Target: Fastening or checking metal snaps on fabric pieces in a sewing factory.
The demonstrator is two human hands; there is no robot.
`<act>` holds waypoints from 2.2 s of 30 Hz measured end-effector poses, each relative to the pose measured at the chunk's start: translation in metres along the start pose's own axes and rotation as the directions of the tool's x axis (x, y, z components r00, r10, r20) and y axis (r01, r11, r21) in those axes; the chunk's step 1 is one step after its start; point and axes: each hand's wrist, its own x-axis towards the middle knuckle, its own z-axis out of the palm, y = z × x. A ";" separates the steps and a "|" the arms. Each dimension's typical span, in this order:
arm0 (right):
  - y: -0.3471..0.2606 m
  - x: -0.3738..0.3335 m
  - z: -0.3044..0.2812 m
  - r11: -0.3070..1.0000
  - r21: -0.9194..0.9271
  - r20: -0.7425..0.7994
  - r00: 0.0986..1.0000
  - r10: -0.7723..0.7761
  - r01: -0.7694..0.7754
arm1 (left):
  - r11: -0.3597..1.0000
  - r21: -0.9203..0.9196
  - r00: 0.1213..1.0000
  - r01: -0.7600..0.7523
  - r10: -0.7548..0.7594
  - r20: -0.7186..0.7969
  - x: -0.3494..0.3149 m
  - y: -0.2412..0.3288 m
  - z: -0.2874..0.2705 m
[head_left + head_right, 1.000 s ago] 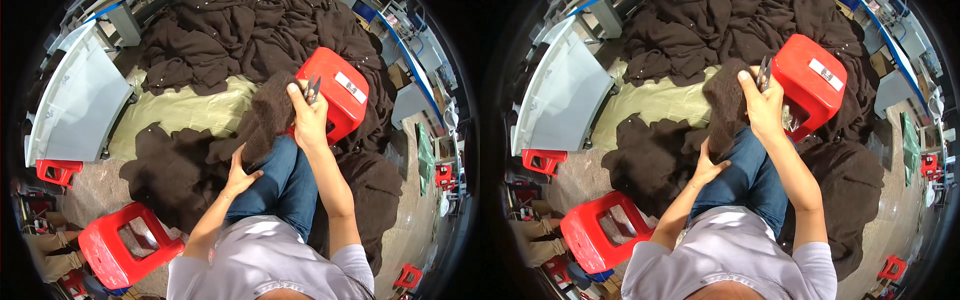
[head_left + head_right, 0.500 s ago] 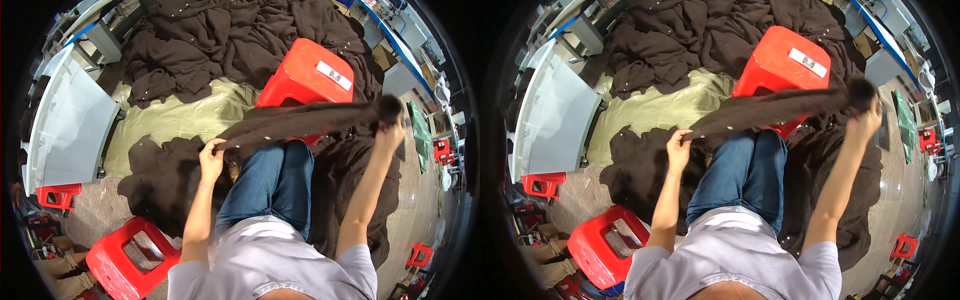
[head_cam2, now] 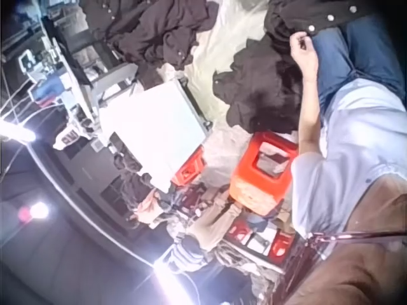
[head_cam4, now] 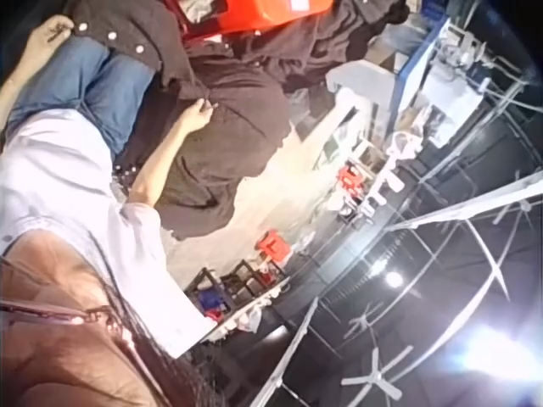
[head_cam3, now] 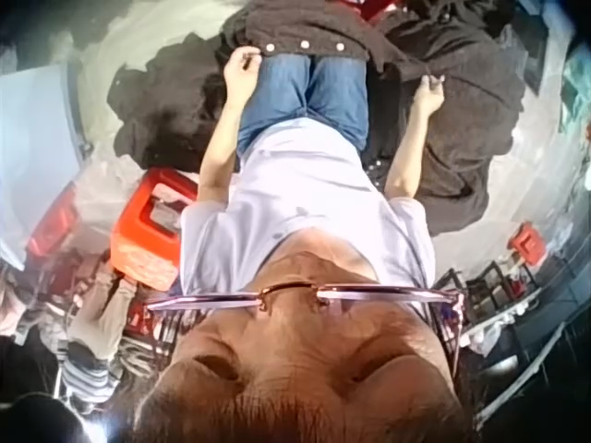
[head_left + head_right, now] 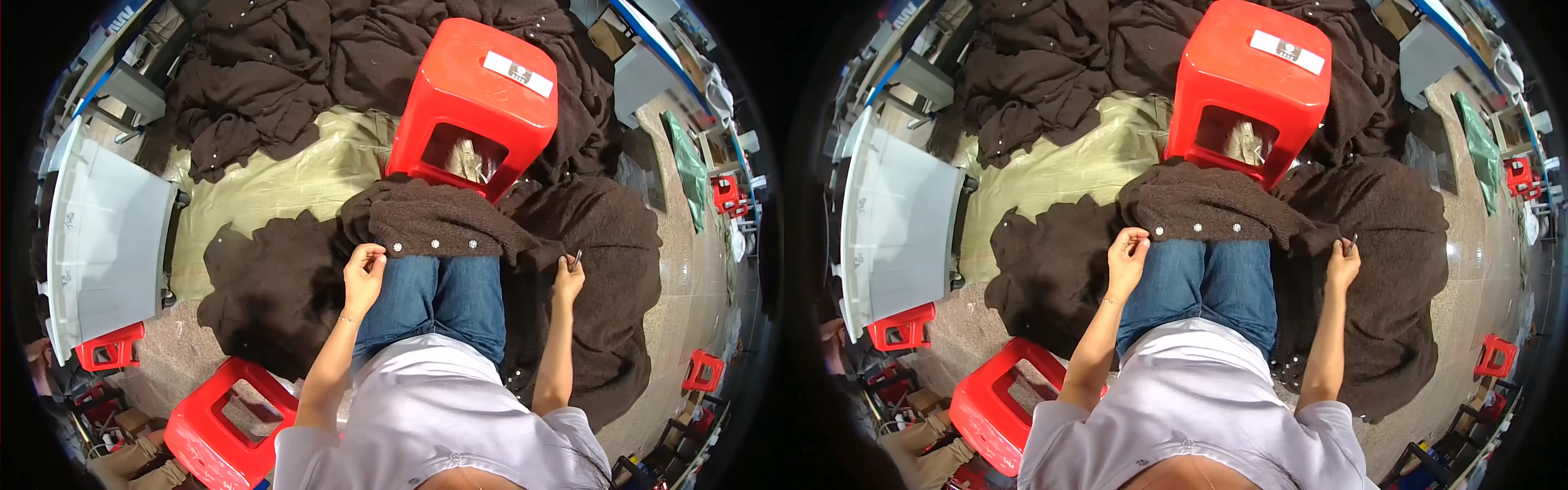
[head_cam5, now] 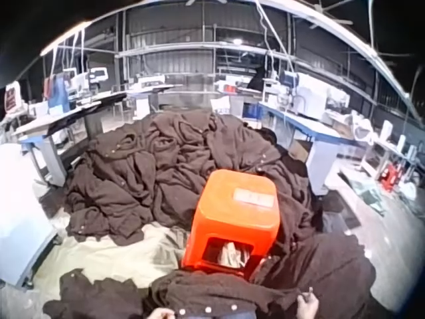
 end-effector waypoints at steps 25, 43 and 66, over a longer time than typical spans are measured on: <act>-0.198 -0.083 0.092 0.746 0.068 0.295 0.701 -0.649 0.663 | 0.801 -0.558 0.972 0.219 -0.231 0.050 -0.002 0.036 -0.015; -0.186 -0.187 0.121 0.868 0.431 0.668 0.558 -0.491 0.247 | 0.787 -0.575 0.969 0.225 -0.240 0.050 -0.013 0.032 -0.005; -0.135 -0.158 0.079 0.839 0.396 0.654 0.756 0.029 -0.374 | 0.911 0.353 0.917 -0.214 0.312 -0.249 -0.003 0.050 0.017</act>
